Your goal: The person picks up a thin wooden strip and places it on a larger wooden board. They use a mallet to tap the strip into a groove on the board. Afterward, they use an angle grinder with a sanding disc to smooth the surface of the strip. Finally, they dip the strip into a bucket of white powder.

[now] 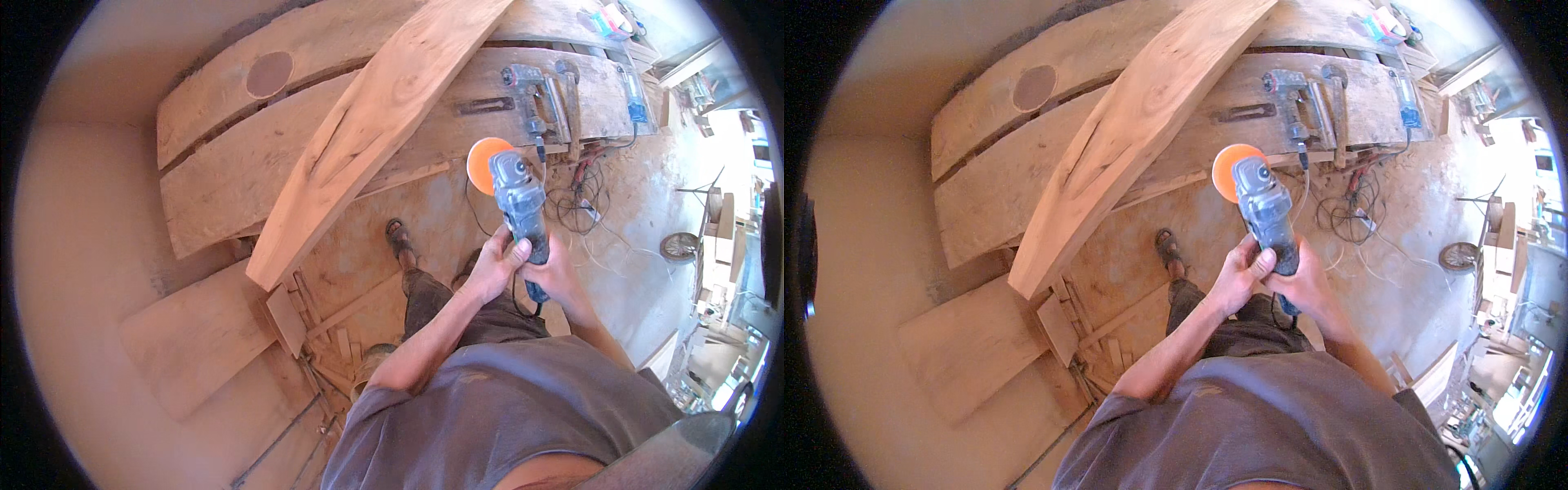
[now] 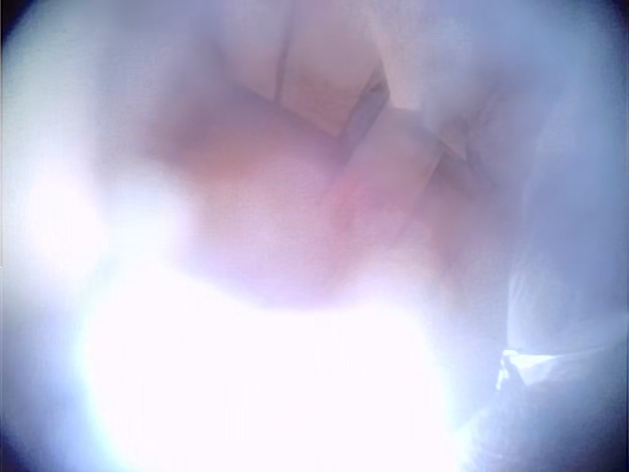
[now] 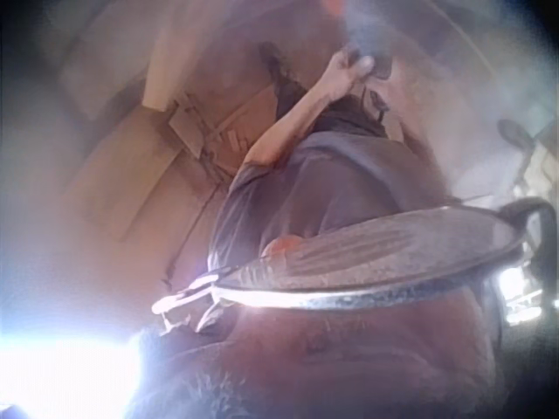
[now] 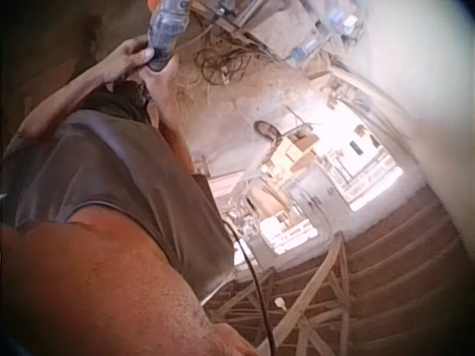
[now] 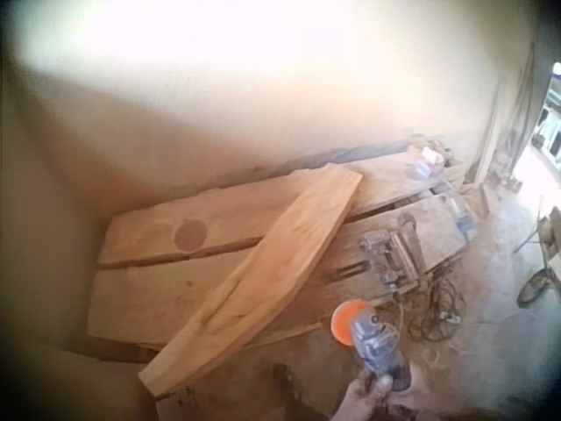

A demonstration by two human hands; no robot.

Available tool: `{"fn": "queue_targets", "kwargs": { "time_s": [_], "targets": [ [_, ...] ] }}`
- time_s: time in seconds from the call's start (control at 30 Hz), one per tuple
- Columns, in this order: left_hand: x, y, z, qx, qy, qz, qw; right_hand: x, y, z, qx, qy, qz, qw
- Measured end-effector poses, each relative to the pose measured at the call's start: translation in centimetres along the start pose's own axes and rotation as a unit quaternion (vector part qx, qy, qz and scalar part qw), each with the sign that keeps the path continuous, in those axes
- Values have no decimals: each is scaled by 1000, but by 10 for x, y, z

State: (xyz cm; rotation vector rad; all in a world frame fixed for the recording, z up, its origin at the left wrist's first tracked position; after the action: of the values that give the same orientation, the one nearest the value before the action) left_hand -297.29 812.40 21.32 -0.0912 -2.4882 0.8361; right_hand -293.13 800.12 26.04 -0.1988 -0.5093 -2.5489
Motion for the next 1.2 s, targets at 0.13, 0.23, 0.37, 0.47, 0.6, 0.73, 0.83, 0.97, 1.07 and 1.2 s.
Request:
{"fn": "queue_targets", "kwargs": {
  "time_s": [0.13, 0.23, 0.37, 0.47, 0.6, 0.73, 0.83, 0.97, 1.07, 1.2],
  "targets": [
    [8, 43, -37, 114, -13, 43, 992, -22, -57, 45, -110, -17, -12, 994],
    [20, 70, -61, 163, -9, 50, 985, -31, -92, 57, -217, -72, 9, 973],
    [21, 99, -78, 118, -8, -33, 992, -45, -118, 66, -257, -127, 33, 958],
    [19, 115, -81, 158, 21, -91, 983, -54, -130, 70, -214, -114, 24, 970],
    [17, 124, -89, 212, 81, -103, 968, -64, -133, 83, -111, -62, 6, 992],
    [16, 118, -99, 241, 113, -102, 959, -76, -124, 79, -103, -21, -9, 994],
    [22, 137, -108, 27, 40, -175, 983, -78, -111, 60, -119, -29, -2, 992],
    [63, 205, -154, -487, -232, -535, 651, -78, -89, 39, -123, -41, 14, 991],
    [55, 234, -165, -588, -137, -580, 547, -82, -80, 26, -113, -39, 26, 992],
    [39, 249, -164, -613, -139, -521, 577, -84, -74, 21, -116, -44, 20, 992]
  ]
}}
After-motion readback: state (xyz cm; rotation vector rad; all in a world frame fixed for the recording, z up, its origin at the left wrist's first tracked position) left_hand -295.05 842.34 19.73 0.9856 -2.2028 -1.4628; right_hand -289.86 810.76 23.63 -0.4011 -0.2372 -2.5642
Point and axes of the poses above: each hand's wrist, its own x-axis away from the middle knuckle, its own y-axis out of the back of the hand, z = x × y, the point moved 5 cm from there along -x, towards the middle knuckle, and after that the axes turned 15 degrees about y, right-handed, at the moved point
